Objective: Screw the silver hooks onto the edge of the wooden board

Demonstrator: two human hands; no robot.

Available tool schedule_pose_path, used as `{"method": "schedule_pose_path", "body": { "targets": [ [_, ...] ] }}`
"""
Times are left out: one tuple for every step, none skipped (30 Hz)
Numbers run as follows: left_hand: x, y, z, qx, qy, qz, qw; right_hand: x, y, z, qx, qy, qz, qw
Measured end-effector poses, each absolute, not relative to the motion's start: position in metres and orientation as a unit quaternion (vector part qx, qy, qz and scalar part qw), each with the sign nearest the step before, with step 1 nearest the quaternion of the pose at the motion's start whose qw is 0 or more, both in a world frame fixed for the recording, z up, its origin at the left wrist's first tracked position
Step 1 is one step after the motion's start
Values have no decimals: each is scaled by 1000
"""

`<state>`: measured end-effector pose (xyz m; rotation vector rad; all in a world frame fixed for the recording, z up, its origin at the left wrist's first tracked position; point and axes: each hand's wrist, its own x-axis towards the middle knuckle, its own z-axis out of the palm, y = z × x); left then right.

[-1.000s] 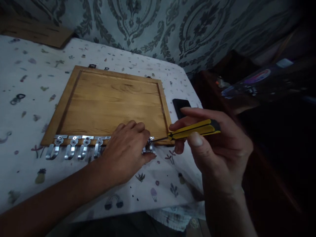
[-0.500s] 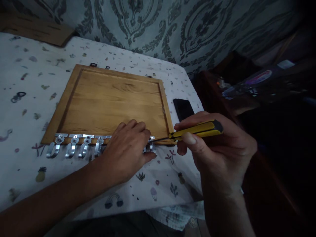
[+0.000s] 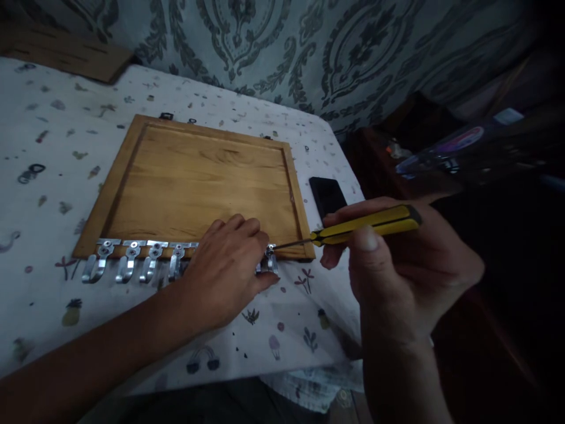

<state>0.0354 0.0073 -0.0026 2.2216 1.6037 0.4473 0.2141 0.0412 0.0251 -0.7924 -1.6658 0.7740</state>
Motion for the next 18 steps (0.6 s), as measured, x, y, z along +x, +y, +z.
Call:
{"method": "schedule_pose_path", "body": {
  "targets": [
    [35,7,-3,788,567,161,181,214,41,24,-335,-704,321,537],
    [35,7,-3,788,566,162,180,214,41,23,-338,-706,317,535],
    [35,7,-3,788,566,162,180,214,41,23,-341,-708,312,534],
    [35,7,-3,788,566,161,181,213,41,23,-341,-710,307,534],
    [35,7,-3,788,568,157,181,213,41,22,-341,-712,304,533],
    [35,7,-3,787,569,155,180,213,40,22,-343,-713,302,532],
    [35,7,-3,788,569,153,178,213,40,23,-345,-713,302,530],
    [34,7,-3,789,568,153,178,212,40,23,-347,-714,303,528],
    [34,7,-3,790,566,154,177,212,40,23,-349,-713,303,528],
    [34,7,-3,791,566,154,177,212,40,23,-351,-712,302,528],
    [34,7,-3,791,565,153,177,212,40,23,-351,-713,299,528],
    [34,7,-3,792,564,153,178,212,41,23,-350,-717,292,527],
    [35,7,-3,792,564,153,178,212,41,23,-350,-724,281,524],
    [35,7,-3,791,565,154,178,212,41,23,-348,-732,270,520],
    [35,7,-3,790,565,155,178,212,42,24,-344,-741,259,516],
    [35,7,-4,789,566,157,177,212,42,24,-338,-750,248,512],
    [35,7,-4,789,567,157,176,212,42,24,-334,-757,238,509],
    [35,7,-4,788,568,157,176,212,42,24,-331,-760,229,510]
  ]
}}
